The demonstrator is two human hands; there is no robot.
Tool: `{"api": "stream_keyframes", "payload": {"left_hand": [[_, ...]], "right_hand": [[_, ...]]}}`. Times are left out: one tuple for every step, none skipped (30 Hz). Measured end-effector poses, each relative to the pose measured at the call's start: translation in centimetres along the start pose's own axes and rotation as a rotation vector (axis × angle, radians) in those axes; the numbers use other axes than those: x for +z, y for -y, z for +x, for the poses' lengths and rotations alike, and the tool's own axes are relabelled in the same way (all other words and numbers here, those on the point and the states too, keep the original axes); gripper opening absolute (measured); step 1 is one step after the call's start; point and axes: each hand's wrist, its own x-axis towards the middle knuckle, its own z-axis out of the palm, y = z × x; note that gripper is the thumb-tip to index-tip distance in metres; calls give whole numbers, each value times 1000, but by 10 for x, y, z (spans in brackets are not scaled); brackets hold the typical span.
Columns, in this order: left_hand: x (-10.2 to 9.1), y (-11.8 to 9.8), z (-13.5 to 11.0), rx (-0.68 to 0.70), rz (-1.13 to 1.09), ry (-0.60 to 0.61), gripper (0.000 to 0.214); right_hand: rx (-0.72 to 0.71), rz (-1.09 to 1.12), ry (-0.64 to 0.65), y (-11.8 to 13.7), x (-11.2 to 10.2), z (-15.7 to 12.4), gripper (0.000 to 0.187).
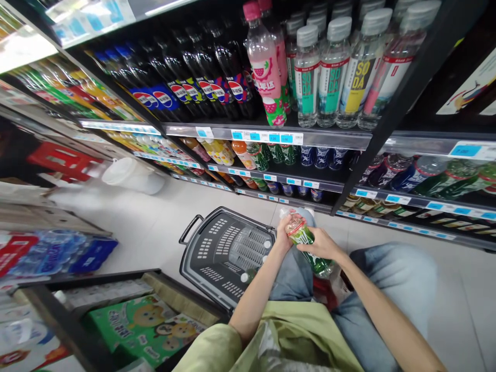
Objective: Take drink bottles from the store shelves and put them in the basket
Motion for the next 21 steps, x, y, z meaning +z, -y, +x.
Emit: {"api": "stream_keyframes", "payload": {"left_hand": [[-2, -1, -1, -14, -5, 2, 44], [-3, -2, -2, -21, -10, 5, 43], [-5, -3, -2, -25, -13, 9, 42], [-6, -4, -3, -27, -16, 13, 41], [-7, -4, -3, -27, -18, 15, 40], [-8, -5, -3, -26, -20, 16, 40], [-9, -5, -2, -25, -21, 14, 40], [-9, -5, -2, -22, -22, 7, 40], [-9, -5, -2, -20, -22, -2, 40], [-9, -5, -2, -18, -23, -11, 40], [-8, -6, -2, -16, -26, -17, 40], [-8, -6, -3, -13, -31, -20, 40], [-7, -6, -3, -11, -37, -20, 40], [-6, -7, -3, -10, -43, -19, 40], [-6, -7, -4, -9, -49, -18, 40], [-5, -7, -4, -8, -50, -18, 41], [-4, -7, -4, -7, -47, -17, 42], [-3, -7, -5, -4, -40, -15, 43], [-2, -6, -5, 2, -30, -9, 43], [-1, -6, -5, 7, -17, -1, 44], [1, -5, -4, 11, -4, 7, 44]], "right_hand": [[-4, 81, 40, -1, 0, 0, 29], [-10, 153, 73, -2, 1, 0, 28], [-14, 212, 98, -2, 2, 1, 27], [-13, 259, 120, -3, 3, 2, 27], [-4, 296, 136, -3, 3, 3, 27], [13, 327, 152, -3, 4, 4, 26], [42, 360, 172, -3, 4, 4, 25], [89, 399, 197, -3, 5, 4, 25], [153, 447, 229, -3, 5, 4, 25], [225, 498, 267, -3, 5, 3, 26], [295, 546, 307, -3, 6, 2, 28], [353, 581, 344, -2, 6, 1, 30], [392, 598, 372, -2, 5, 0, 33], [411, 596, 388, -1, 4, 0, 36], [411, 577, 393, 0, 3, -1, 38], [388, 539, 385, 1, 2, -1, 40], [345, 481, 364, 2, 0, -1, 42], [285, 400, 330, 3, -1, -1, 43], [222, 301, 286, 4, -3, -2, 44], [171, 190, 237, 5, -4, -3, 47], [140, 80, 187, 6, -4, -4, 52]]}}
